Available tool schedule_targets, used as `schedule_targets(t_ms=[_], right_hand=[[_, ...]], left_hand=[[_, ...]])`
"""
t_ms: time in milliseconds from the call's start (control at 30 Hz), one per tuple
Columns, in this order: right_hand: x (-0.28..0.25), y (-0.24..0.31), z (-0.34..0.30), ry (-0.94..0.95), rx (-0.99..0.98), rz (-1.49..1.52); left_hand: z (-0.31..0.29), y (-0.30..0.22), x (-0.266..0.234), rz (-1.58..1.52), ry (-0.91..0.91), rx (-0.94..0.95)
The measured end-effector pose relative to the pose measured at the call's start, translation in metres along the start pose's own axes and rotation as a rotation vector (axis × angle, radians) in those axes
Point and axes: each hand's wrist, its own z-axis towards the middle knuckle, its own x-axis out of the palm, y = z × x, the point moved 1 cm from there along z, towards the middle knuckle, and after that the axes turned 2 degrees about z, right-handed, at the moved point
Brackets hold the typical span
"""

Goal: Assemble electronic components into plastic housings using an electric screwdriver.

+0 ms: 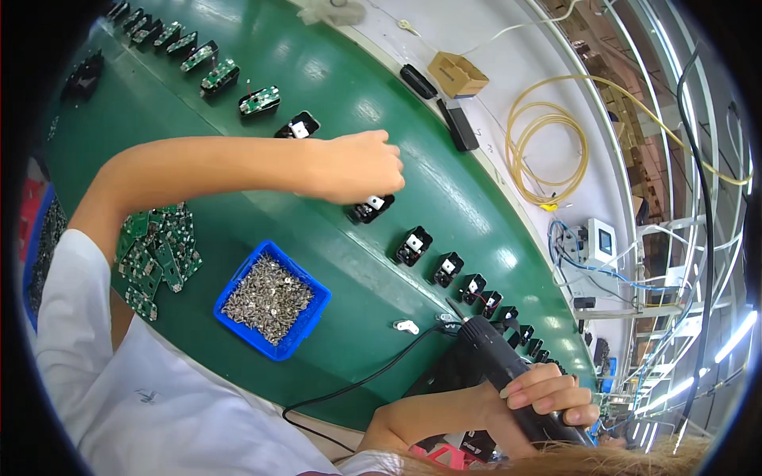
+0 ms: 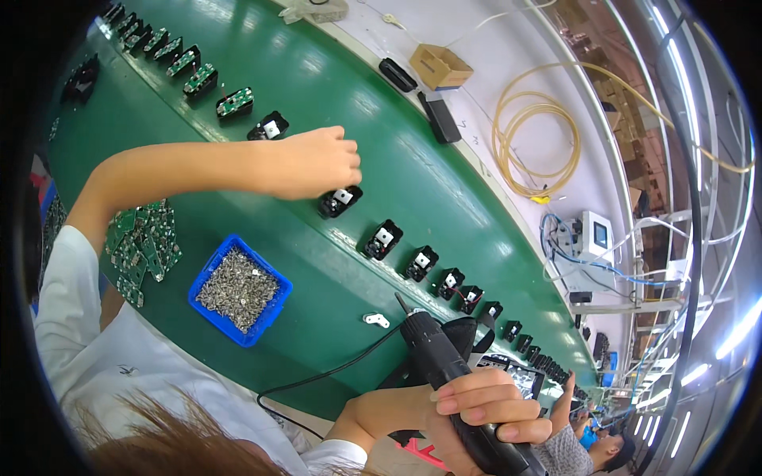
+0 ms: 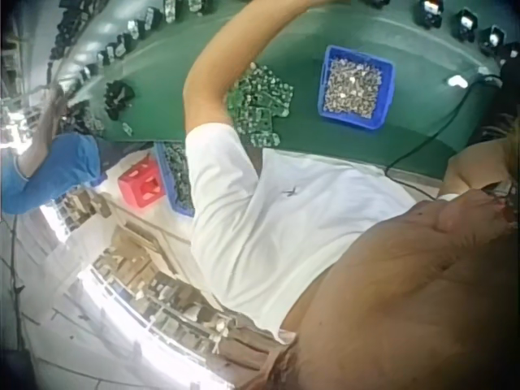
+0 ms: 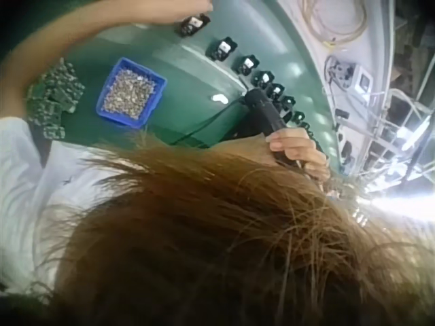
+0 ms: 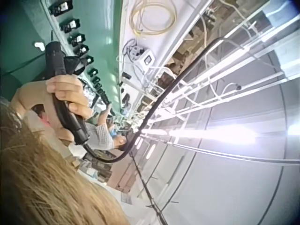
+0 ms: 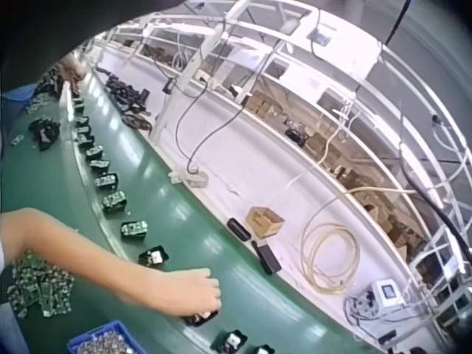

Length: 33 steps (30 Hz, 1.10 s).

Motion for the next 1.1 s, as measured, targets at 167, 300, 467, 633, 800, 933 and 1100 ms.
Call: schedule_targets(t_ms=[167, 300, 467, 633, 800, 933, 1100], right_hand=[[0.010, -0.002, -0.001, -0.002, 0.068, 0.196], [0.025, 0.000, -0.009, 0.064, 0.068, 0.249], [0.021, 0.000, -0.024, 0.295, -0.066, 0.577], [0.038, 0.009, -0.015, 0.318, -0.014, 0.729], [0.039, 0.023, -0.018, 0.373, 0.037, 0.832], [0.090, 0.012, -0.021, 0.106, 0.051, 0.988], [0.107, 0.008, -0.022, -0.098, 0.140, 0.866]], left_hand=[[-0.087, -0.103, -0.090, -0.169, 0.416, 0.196], [-0.132, -0.137, -0.062, -0.092, 0.225, 0.026], [-0.149, -0.152, -0.056, -0.138, 0.140, -0.072], [-0.164, -0.157, -0.043, -0.358, -0.093, -0.221], [-0.161, -0.173, -0.060, -1.225, -0.412, -0.445], [-0.159, -0.195, -0.075, -1.809, -0.401, -0.637], [-0.164, -0.191, -0.078, -1.985, -0.580, -0.652]])
